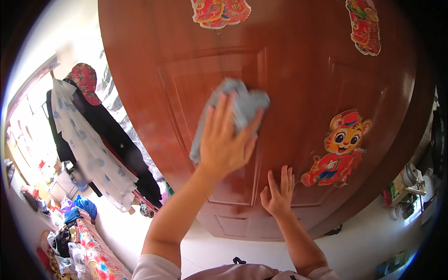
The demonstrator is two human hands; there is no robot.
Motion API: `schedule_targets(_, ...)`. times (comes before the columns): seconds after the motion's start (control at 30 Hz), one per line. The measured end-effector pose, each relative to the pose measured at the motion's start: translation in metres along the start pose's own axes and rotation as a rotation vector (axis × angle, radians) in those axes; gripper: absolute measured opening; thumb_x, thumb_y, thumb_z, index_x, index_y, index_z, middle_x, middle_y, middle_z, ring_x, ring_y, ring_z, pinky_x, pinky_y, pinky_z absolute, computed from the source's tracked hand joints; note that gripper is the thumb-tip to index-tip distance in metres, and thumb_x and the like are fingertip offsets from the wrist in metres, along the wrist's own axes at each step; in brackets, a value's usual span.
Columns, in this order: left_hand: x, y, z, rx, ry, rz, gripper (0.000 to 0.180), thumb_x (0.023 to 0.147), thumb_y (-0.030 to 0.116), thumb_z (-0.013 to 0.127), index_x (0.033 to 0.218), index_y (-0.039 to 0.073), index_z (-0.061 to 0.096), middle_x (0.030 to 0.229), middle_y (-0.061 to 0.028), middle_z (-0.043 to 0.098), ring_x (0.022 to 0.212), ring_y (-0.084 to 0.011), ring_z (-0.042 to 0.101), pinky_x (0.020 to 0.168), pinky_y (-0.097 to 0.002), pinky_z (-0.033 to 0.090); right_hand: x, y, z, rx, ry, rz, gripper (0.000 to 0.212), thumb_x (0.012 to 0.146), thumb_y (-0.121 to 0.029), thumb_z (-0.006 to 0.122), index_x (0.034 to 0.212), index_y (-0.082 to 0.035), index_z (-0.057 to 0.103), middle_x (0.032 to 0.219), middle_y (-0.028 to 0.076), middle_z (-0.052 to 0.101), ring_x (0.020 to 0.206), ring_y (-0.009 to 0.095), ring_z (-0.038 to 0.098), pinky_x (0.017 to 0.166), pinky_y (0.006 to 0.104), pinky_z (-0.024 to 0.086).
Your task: The person wipes a wooden door with a gray cloth, moving from the edge to the center and around a decorative tiger sticker. The person uses both hands to wipe different sections of the door surface.
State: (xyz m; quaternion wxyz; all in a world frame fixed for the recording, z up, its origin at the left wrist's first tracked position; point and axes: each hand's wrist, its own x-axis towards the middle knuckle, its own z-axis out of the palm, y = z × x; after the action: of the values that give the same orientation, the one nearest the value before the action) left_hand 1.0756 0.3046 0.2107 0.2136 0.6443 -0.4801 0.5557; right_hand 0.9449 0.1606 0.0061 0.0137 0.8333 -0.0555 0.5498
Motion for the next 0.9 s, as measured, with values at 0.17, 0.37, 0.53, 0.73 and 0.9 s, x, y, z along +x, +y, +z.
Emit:
schedule_targets(0.17, -0.007, 0.014, 0.01, -0.021, -0.092, 0.156, 0.053, 0.084, 0.032, 0.071, 0.136, 0.03, 0.066, 0.156, -0.0269, 0.041, 0.144, -0.0465, 0.039, 0.115, -0.061, 0.032, 0.006, 0.006, -0.016, 0.121, -0.021, -0.035, 0.054, 0.082, -0.01, 0.059, 0.135, -0.006, 0.065, 0.16, 0.03, 0.033, 0.149, 0.048, 0.03, 0.117, 0.0594, 0.031)
schedule_targets(0.37, 0.066, -0.011, -0.008, 0.083, 0.258, -0.284, 0.061, 0.093, 0.029, 0.062, 0.151, 0.015, 0.051, 0.146, -0.0324, 0.044, 0.139, -0.0516, 0.039, 0.117, -0.0602, 0.028, 0.017, 0.029, -0.067, 0.256, 0.03, -0.053, 0.046, 0.082, -0.011, 0.059, 0.126, -0.007, 0.072, 0.155, 0.029, 0.042, 0.147, 0.046, 0.036, 0.117, 0.0559, 0.032)
schedule_targets(0.53, 0.075, 0.038, 0.012, 0.134, 0.244, -0.215, 0.062, 0.094, 0.029, 0.061, 0.152, 0.01, 0.048, 0.138, -0.037, 0.046, 0.137, -0.0558, 0.039, 0.117, -0.0604, 0.029, 0.019, 0.081, -0.081, 0.065, 0.307, -0.004, 0.047, 0.094, -0.017, 0.055, 0.138, -0.001, 0.06, 0.155, 0.034, 0.037, 0.145, 0.054, 0.033, 0.118, 0.064, 0.027)
schedule_targets(0.73, 0.041, 0.097, 0.028, 0.011, 0.007, 0.012, 0.059, 0.084, 0.029, 0.069, 0.142, 0.029, 0.061, 0.158, -0.0256, 0.04, 0.146, -0.0434, 0.039, 0.117, -0.0532, 0.034, -0.002, 0.118, -0.057, -0.072, 0.241, -0.047, 0.049, 0.092, -0.021, 0.058, 0.139, -0.009, 0.062, 0.154, 0.03, 0.04, 0.144, 0.05, 0.037, 0.119, 0.0594, 0.029)
schedule_targets(0.9, 0.059, 0.093, 0.018, 0.012, -0.092, 0.161, 0.06, 0.085, 0.027, 0.068, 0.144, 0.03, 0.059, 0.157, -0.0259, 0.04, 0.146, -0.0438, 0.038, 0.117, -0.0531, 0.034, -0.001, 0.119, -0.057, -0.039, 0.237, -0.028, 0.048, 0.09, -0.022, 0.059, 0.136, -0.011, 0.066, 0.155, 0.028, 0.04, 0.144, 0.049, 0.039, 0.119, 0.0572, 0.03)
